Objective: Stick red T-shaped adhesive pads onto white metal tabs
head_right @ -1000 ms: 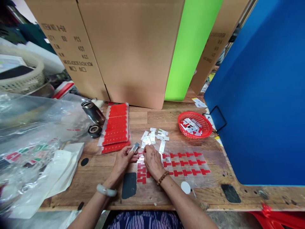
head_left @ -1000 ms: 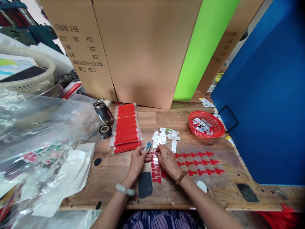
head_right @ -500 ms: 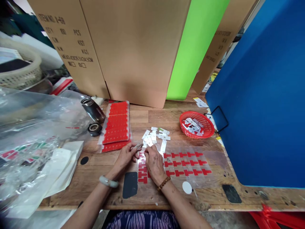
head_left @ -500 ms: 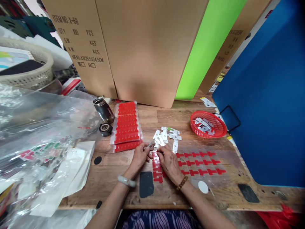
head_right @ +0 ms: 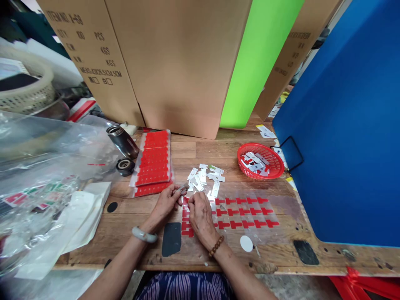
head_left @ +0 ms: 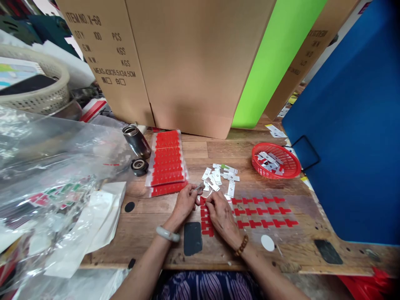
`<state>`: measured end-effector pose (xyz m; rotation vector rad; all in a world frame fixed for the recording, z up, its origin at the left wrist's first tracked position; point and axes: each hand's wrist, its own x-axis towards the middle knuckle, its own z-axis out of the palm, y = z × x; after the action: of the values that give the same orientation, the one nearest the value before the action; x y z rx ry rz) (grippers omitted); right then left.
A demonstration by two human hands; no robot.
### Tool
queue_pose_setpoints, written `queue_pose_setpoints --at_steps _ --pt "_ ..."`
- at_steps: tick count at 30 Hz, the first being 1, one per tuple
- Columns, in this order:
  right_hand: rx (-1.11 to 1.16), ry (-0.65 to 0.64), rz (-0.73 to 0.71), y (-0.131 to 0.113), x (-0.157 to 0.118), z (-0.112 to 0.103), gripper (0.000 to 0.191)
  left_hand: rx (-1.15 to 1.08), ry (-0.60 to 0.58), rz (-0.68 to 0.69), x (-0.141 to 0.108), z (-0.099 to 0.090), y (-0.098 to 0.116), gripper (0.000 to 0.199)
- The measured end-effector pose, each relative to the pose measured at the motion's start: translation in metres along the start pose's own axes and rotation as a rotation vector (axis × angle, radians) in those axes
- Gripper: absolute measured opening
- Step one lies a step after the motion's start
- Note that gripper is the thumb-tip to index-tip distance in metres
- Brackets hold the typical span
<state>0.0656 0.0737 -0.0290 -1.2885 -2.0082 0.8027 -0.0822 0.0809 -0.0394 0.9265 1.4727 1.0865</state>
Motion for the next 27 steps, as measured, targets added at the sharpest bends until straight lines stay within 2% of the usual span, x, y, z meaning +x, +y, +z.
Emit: queue_pose_setpoints --at_steps 5,9,12,16,18,22,27 --pt "0.114 -0.037 0.006 -0.010 -0.005 -0.007 0.014 -0.081 0.000 -0.028 0.002 -0.001 0.000 0.017" --pt "0.324 -0.040 0.110 -0.007 -0.007 -0.015 0.009 -0.179 -0.035 -0.087 -0.001 -0.007 0.007 0.023" --pt "0.411 -0.030 0.185 -0.007 -0.008 -0.027 0.011 -0.248 -0.086 -0.154 -0.013 -0.013 0.016 0.025" --pt "0.386 0.040 0.180 -0.015 -0.010 -0.047 0.012 -0.372 -0.152 -0.288 -0.037 -0.016 0.028 0.023" --pt "0.348 0.036 0.151 -0.019 -0.011 -0.053 0.011 -0.405 -0.183 -0.328 -0.047 -0.015 0.033 0.024" --pt "0.286 -0.032 0.094 -0.022 -0.015 -0.057 0.009 -0.412 -0.230 -0.319 -0.061 -0.012 0.035 0.028" --pt "0.300 -0.082 0.074 -0.022 -0.020 -0.054 0.011 -0.409 -0.262 -0.325 -0.066 -0.009 0.032 0.031"
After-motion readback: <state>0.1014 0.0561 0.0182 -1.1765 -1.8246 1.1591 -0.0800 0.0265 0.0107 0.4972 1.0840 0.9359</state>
